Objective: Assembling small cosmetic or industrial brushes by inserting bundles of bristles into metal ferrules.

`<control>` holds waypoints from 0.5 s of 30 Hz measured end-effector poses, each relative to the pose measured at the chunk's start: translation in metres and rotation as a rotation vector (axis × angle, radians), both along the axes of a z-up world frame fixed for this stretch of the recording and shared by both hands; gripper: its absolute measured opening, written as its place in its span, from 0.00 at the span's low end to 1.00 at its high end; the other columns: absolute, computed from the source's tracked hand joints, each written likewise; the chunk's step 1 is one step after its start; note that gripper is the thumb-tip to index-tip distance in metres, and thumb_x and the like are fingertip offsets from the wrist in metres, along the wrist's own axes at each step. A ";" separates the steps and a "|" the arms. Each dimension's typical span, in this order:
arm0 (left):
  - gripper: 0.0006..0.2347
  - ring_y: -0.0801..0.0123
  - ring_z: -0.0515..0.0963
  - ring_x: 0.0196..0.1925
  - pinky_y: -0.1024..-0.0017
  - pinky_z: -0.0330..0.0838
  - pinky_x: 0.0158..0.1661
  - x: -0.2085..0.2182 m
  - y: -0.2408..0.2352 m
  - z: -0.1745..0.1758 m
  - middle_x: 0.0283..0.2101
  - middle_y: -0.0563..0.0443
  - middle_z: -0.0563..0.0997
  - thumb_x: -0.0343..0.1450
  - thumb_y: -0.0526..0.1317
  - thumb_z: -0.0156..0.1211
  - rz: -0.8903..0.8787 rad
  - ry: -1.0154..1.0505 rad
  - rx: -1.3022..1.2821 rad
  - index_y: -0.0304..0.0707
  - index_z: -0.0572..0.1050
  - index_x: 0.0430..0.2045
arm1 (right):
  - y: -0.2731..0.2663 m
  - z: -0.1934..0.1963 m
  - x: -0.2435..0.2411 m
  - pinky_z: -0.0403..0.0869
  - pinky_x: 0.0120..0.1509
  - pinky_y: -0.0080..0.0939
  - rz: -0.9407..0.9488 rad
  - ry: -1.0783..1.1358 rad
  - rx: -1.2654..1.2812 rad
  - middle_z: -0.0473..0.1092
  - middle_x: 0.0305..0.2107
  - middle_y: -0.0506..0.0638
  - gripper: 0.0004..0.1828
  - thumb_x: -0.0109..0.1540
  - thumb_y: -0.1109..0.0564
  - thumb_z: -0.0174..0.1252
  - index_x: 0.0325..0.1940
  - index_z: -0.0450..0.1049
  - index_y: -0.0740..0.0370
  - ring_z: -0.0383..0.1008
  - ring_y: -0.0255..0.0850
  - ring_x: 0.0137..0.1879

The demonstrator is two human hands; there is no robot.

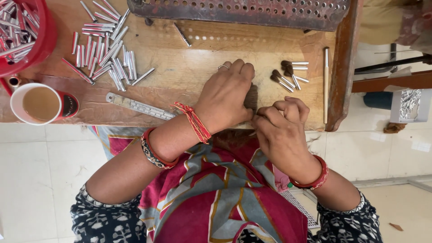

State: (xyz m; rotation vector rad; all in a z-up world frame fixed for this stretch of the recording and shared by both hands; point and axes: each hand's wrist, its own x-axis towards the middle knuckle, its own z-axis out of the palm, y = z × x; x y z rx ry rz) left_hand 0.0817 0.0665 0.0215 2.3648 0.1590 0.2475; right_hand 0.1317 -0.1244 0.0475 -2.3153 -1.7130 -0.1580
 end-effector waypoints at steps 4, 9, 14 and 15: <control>0.26 0.41 0.75 0.47 0.53 0.72 0.46 -0.003 -0.002 0.003 0.44 0.36 0.73 0.50 0.35 0.74 0.061 -0.059 0.050 0.29 0.68 0.39 | 0.000 0.007 -0.004 0.58 0.72 0.59 0.015 0.069 -0.030 0.72 0.42 0.43 0.08 0.57 0.61 0.67 0.40 0.81 0.56 0.65 0.47 0.56; 0.25 0.42 0.73 0.50 0.53 0.71 0.49 -0.022 -0.003 0.012 0.46 0.36 0.72 0.54 0.34 0.72 0.113 -0.204 0.058 0.29 0.69 0.44 | -0.001 0.009 -0.007 0.57 0.72 0.60 0.004 0.066 -0.002 0.72 0.43 0.44 0.06 0.58 0.59 0.67 0.39 0.80 0.56 0.64 0.48 0.57; 0.22 0.45 0.75 0.53 0.55 0.70 0.53 -0.057 -0.004 0.029 0.51 0.40 0.73 0.64 0.35 0.71 0.167 -0.329 -0.084 0.32 0.70 0.52 | -0.006 0.004 -0.008 0.56 0.74 0.60 0.010 0.050 -0.008 0.71 0.44 0.45 0.11 0.58 0.59 0.67 0.45 0.81 0.55 0.64 0.47 0.58; 0.22 0.45 0.75 0.53 0.55 0.70 0.53 -0.064 -0.004 0.031 0.51 0.40 0.73 0.64 0.35 0.71 0.166 -0.328 -0.083 0.32 0.70 0.52 | -0.008 0.003 -0.009 0.56 0.74 0.60 0.009 0.051 -0.007 0.71 0.44 0.45 0.11 0.58 0.59 0.67 0.45 0.81 0.55 0.64 0.47 0.58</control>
